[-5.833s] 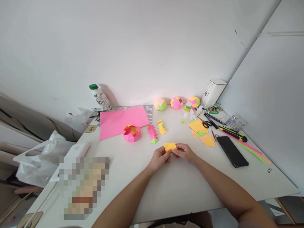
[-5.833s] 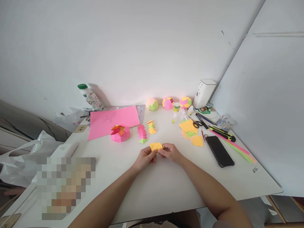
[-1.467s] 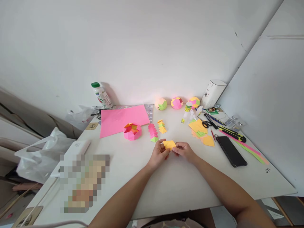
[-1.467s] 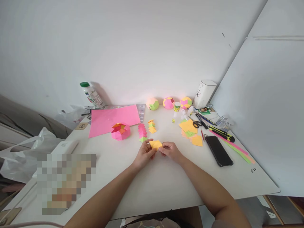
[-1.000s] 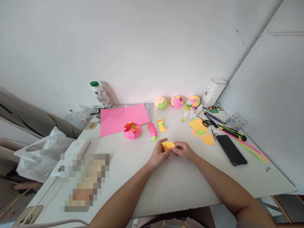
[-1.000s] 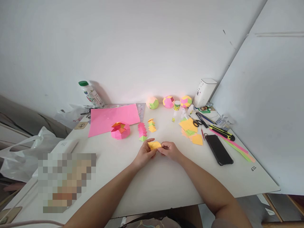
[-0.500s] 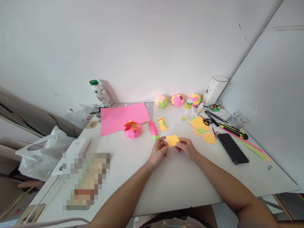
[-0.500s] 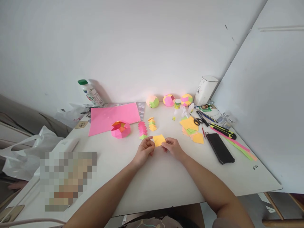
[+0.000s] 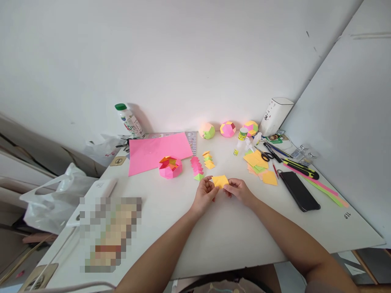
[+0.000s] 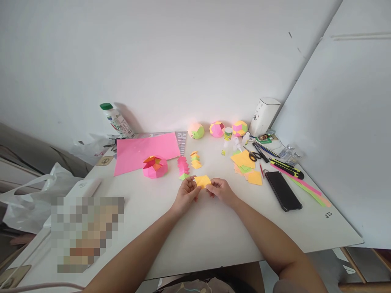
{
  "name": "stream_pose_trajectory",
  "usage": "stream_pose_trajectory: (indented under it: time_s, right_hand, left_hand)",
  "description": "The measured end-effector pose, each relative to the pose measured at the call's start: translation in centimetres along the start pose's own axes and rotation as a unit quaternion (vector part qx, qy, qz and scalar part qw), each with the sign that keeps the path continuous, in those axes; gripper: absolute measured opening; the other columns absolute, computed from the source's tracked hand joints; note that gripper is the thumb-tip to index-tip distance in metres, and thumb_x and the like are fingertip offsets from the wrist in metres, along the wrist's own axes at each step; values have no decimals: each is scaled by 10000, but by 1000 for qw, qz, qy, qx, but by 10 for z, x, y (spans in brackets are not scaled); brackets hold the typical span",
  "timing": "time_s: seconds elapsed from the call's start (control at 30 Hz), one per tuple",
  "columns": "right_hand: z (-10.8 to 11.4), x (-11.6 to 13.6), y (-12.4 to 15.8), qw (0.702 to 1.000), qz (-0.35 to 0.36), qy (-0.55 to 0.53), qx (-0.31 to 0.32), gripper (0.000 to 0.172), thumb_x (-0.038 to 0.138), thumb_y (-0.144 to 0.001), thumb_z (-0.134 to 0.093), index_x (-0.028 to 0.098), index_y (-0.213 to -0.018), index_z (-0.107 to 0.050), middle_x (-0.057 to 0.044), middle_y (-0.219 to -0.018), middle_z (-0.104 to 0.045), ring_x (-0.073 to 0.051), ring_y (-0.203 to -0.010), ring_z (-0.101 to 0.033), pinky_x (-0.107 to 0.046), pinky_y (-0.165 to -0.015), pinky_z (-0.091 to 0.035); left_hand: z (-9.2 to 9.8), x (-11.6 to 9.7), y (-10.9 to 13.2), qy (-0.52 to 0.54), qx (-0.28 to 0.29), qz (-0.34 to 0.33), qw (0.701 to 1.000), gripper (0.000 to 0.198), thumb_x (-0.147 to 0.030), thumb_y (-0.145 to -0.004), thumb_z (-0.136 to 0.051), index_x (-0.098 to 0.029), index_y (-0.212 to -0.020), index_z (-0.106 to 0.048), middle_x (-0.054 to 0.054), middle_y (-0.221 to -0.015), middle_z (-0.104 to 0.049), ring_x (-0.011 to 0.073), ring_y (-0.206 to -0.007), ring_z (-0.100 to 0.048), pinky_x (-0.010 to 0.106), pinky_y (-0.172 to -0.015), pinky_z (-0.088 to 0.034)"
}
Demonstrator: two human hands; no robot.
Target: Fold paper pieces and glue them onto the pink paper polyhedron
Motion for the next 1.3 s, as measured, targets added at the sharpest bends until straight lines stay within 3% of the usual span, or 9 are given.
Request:
stream_pose_trajectory:
  time_s: [0.17,0.33,0.8,0.97,1.1,1.3]
  right_hand:
    - [1,-4,-1,1000,2,0,10,272,416,-782,-655,163,-692,-612,7,-611,-576,-112,-549,-517,-257,-533,-438]
    - [0,-6,-1,1000,3,11,21,252,394,-787,-652,165,-692,-610,12,-624,-573,-110,-555,-516,-257,-541,-439]
    - [-1,-2,1,999,8,-38,-19,202,352,-805,-589,177,-703,-590,4,-596,-592,-127,-552,-541,-269,-541,-428]
    - [1,-5,0,997,27,-72,-31,124,323,-802,-578,202,-824,-563,27,-570,-580,-131,-535,-538,-269,-532,-424]
    - [3,-7,-2,997,33,-69,-20,243,262,-772,-593,211,-1009,-617,27,-625,-592,-127,-560,-547,-265,-527,-429]
    - [3,-9,-4,998,17,-62,5,283,187,-719,-566,202,-985,-661,5,-691,-615,-126,-590,-549,-270,-533,-438]
  left_hand:
    - [-1,0,0,6,12,9,1000,543,-350,-731,-694,-214,-1163,-394,-16,-863,-522,79,-586,-528,222,-476,-435]
    - [-2,-1,1,-4,39,14,999,525,-361,-758,-668,-208,-1172,-383,-46,-764,-524,70,-528,-485,217,-474,-401]
    - [-1,-2,1,16,35,18,999,536,-405,-725,-695,-213,-1136,-409,-14,-807,-576,75,-559,-469,198,-472,-384]
    - [-1,-4,1,18,31,20,999,538,-410,-716,-698,-206,-1127,-416,-41,-733,-541,64,-515,-437,198,-459,-381]
    - [0,-3,1,14,38,21,999,548,-406,-719,-696,-201,-1133,-399,-39,-737,-549,68,-527,-440,197,-458,-385]
    - [1,-4,2,10,43,26,999,562,-427,-724,-688,-211,-1157,-403,-75,-665,-483,62,-490,-431,204,-467,-378]
Point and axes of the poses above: each hand's wrist, its own y-axis away from the middle knuckle, its own z-axis out of the back of the hand, x = y × z, the point moved 1 cm from there along -y, towards the middle knuckle
